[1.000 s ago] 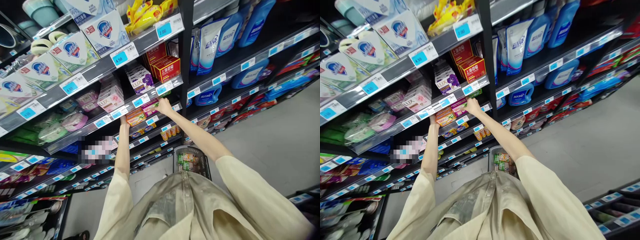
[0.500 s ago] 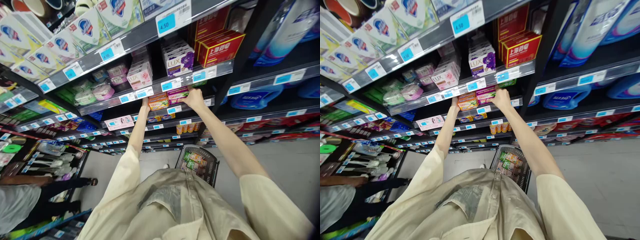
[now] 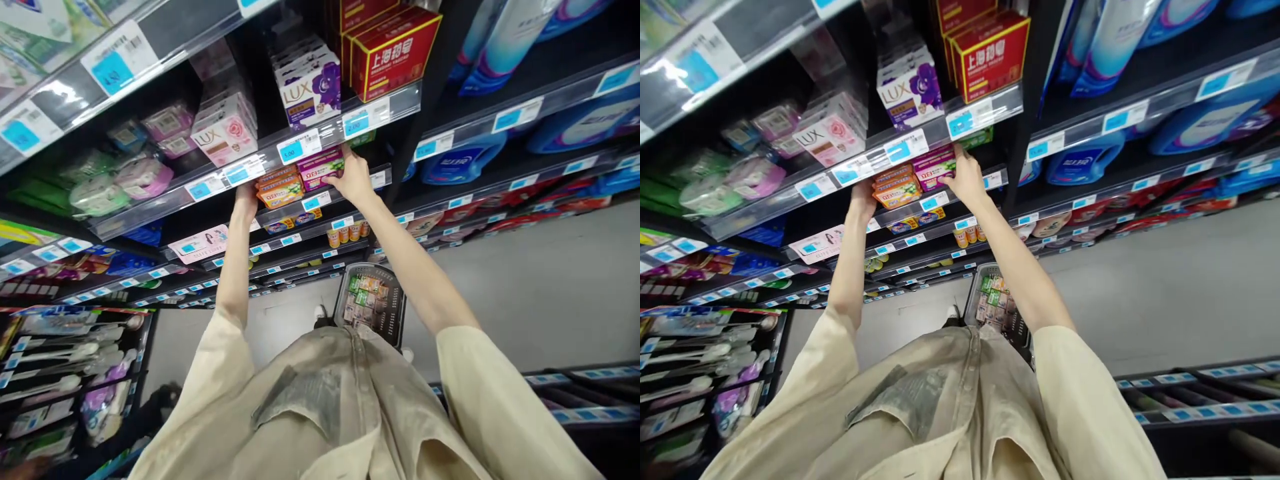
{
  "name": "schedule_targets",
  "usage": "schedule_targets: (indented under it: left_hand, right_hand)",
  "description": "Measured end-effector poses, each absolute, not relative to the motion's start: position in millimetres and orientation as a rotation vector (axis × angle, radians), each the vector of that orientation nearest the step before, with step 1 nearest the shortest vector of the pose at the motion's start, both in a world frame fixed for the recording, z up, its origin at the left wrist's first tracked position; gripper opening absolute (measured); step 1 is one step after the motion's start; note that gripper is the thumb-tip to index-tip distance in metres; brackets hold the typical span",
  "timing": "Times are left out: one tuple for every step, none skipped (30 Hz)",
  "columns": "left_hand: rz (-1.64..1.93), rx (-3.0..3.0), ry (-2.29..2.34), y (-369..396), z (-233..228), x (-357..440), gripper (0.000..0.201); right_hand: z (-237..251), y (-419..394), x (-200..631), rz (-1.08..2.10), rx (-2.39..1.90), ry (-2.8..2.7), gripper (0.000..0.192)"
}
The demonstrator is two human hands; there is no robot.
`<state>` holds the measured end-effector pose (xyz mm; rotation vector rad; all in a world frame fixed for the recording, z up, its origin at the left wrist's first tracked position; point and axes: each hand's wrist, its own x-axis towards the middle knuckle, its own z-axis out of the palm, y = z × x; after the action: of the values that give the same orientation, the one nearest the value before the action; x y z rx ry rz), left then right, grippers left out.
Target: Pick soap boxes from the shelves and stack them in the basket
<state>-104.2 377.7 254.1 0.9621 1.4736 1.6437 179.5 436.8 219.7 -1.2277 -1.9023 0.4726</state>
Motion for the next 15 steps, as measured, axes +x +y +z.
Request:
schedule_targets:
  left_hand:
    - [1.676, 1.014, 1.509, 356, 254, -108, 0.035]
    - [1.712, 1.038, 1.522, 331, 250, -111, 0.03]
    - [1.757, 1.087, 1.548, 301, 243, -112, 0.027]
    - [1.794, 1.247, 1.65, 270, 231, -111, 0.031]
    - [1.779, 1.352, 1.786, 236, 215, -108, 0.035]
    - [1.743, 1.368, 1.933, 202, 194, -100, 0.036]
    - [1.578, 1.376, 2.044, 170, 171, -89, 0.037]
    - [1.449, 1.367, 2.056, 139, 147, -75, 0.035]
    - [1.347, 1.353, 2.043, 110, 122, -59, 0.034]
    - [1.198, 1.339, 2.023, 86, 100, -41, 0.038]
    - [0.856, 1.374, 1.942, 65, 80, -24, 0.05]
    - [0.526, 1.42, 1.799, 48, 63, -9, 0.059]
    - [0.422, 1.426, 1.714, 36, 51, 4, 0.058]
    - [0.352, 1.434, 1.664, 30, 42, 12, 0.057]
    - [0.328, 1.442, 1.651, 29, 36, 17, 0.055]
  right_hand:
    - [217, 424, 186, 0.443, -1.18, -1.864, 0.083]
    - [210, 408, 194, 0.414, -1.134, -1.826, 0.078]
    - [199, 388, 203, 0.395, -1.102, -1.783, 0.072]
    - [183, 364, 213, 0.396, -1.109, -1.732, 0.066]
    - [162, 336, 223, 0.42, -1.155, -1.679, 0.062]
    - [138, 306, 233, 0.477, -1.234, -1.623, 0.06]
    - [110, 273, 242, 0.576, -1.34, -1.57, 0.056]
    - [82, 238, 252, 0.717, -1.467, -1.525, 0.052]
    - [55, 203, 262, 0.908, -1.606, -1.509, 0.049]
    - [31, 169, 271, 1.104, -1.734, -1.515, 0.044]
    - [12, 137, 280, 1.203, -1.792, -1.534, 0.037]
    - [-4, 108, 288, 1.267, -1.822, -1.555, 0.028]
    - [-15, 84, 295, 1.32, -1.841, -1.576, 0.023]
    - [-22, 65, 301, 1.363, -1.855, -1.593, 0.022]
    - [-28, 53, 306, 1.383, -1.878, -1.604, 0.023]
